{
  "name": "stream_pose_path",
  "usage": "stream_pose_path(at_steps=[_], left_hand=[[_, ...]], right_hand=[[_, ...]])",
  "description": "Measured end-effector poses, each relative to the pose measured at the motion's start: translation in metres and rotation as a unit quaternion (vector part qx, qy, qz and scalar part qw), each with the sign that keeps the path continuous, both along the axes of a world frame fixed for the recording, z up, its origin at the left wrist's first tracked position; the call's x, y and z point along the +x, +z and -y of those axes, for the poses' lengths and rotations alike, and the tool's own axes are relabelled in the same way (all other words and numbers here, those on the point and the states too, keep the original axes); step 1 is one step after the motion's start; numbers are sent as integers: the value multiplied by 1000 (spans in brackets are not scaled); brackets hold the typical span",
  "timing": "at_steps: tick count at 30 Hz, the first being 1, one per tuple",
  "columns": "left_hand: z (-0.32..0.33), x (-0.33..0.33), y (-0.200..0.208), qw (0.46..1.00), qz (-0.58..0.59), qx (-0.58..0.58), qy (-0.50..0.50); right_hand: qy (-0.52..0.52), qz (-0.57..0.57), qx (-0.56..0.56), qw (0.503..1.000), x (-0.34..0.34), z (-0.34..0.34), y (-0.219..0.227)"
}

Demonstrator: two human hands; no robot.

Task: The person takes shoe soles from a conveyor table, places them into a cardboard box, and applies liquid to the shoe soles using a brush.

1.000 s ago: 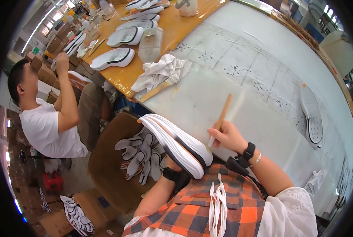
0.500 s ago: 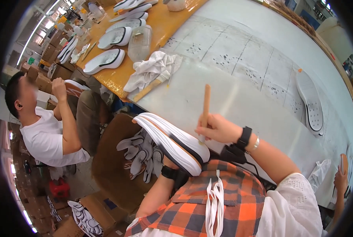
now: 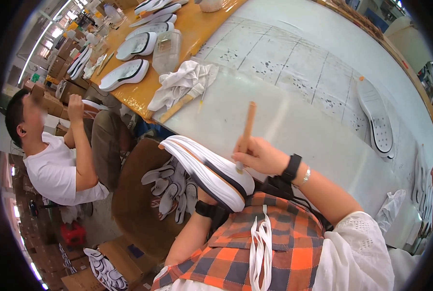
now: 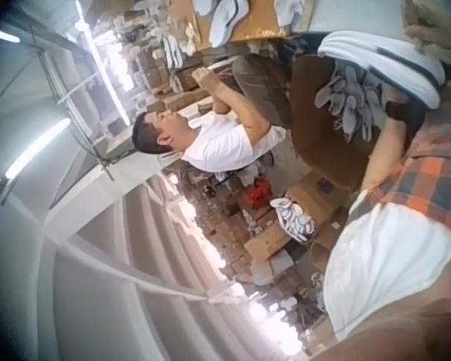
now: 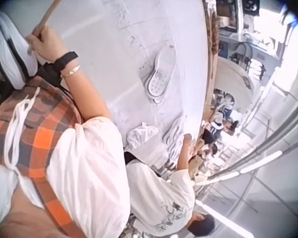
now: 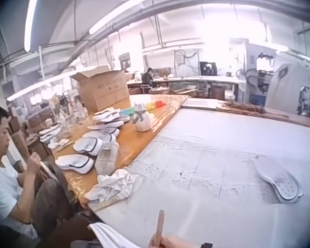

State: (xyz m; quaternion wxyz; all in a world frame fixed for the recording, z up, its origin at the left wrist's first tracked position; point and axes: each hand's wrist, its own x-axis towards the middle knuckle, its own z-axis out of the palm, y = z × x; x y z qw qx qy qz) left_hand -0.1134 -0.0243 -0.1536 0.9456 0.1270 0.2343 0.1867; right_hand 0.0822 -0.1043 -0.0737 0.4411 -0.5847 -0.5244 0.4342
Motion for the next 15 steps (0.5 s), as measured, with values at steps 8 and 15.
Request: stream_pose_path(at_steps=[8,15], left_hand=[[5,2,1,1000,-5,18,12],[4,5,-8,997,37,43,43]], right_hand=[[-15,-21,-2,1000,1,-6,0],[-97,-65,0,993,-5,47,-8]])
